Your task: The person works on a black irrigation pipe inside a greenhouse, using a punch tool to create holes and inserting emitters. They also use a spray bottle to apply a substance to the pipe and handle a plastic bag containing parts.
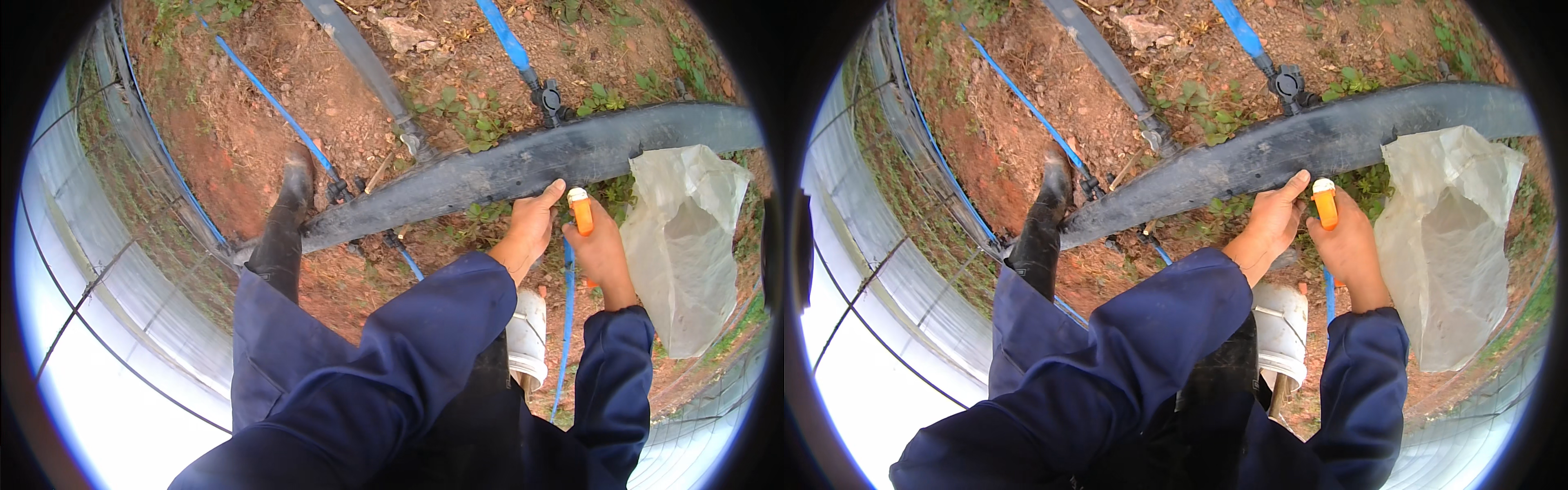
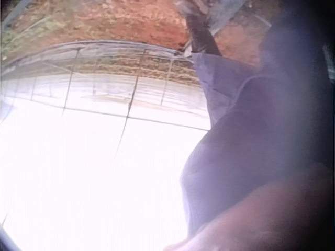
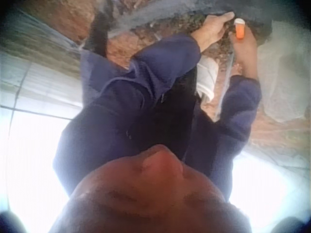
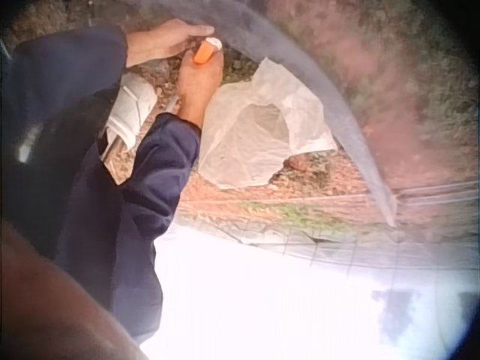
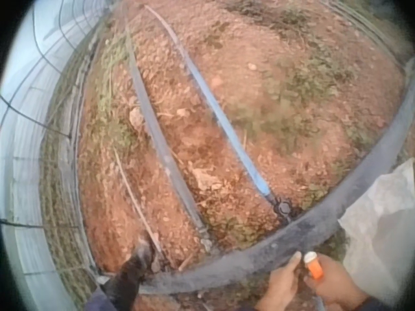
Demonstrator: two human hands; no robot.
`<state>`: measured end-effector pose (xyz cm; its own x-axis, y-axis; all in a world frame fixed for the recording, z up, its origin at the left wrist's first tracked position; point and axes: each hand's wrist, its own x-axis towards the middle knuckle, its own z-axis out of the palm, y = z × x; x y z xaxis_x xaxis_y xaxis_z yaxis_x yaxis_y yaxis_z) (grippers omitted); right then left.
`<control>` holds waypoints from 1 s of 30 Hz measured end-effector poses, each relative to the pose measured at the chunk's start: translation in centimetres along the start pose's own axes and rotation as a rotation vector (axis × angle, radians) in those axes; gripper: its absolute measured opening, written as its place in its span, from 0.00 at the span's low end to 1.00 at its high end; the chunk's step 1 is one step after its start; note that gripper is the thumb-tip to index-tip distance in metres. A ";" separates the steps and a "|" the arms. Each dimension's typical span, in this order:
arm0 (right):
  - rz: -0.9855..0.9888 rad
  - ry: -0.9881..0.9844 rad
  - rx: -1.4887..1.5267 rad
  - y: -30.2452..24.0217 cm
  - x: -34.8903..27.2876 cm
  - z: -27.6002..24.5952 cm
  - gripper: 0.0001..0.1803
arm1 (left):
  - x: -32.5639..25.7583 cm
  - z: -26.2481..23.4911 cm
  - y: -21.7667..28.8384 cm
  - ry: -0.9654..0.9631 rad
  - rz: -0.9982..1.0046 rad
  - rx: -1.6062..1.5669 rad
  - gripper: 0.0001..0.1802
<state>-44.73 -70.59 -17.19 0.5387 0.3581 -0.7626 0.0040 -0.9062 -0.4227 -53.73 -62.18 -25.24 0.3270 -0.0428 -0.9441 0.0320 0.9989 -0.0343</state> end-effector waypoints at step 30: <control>0.311 0.243 -0.276 10.2 -12.5 16.4 0.50 | -19.2 -22.2 12.2 0.102 -0.107 1.224 0.14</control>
<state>-65.28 -80.58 -19.99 0.7313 0.0273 -0.6815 0.0174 -0.9996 -0.0214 -80.59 -48.70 -14.79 0.1944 -0.0669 -0.9786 0.9357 0.3122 0.1645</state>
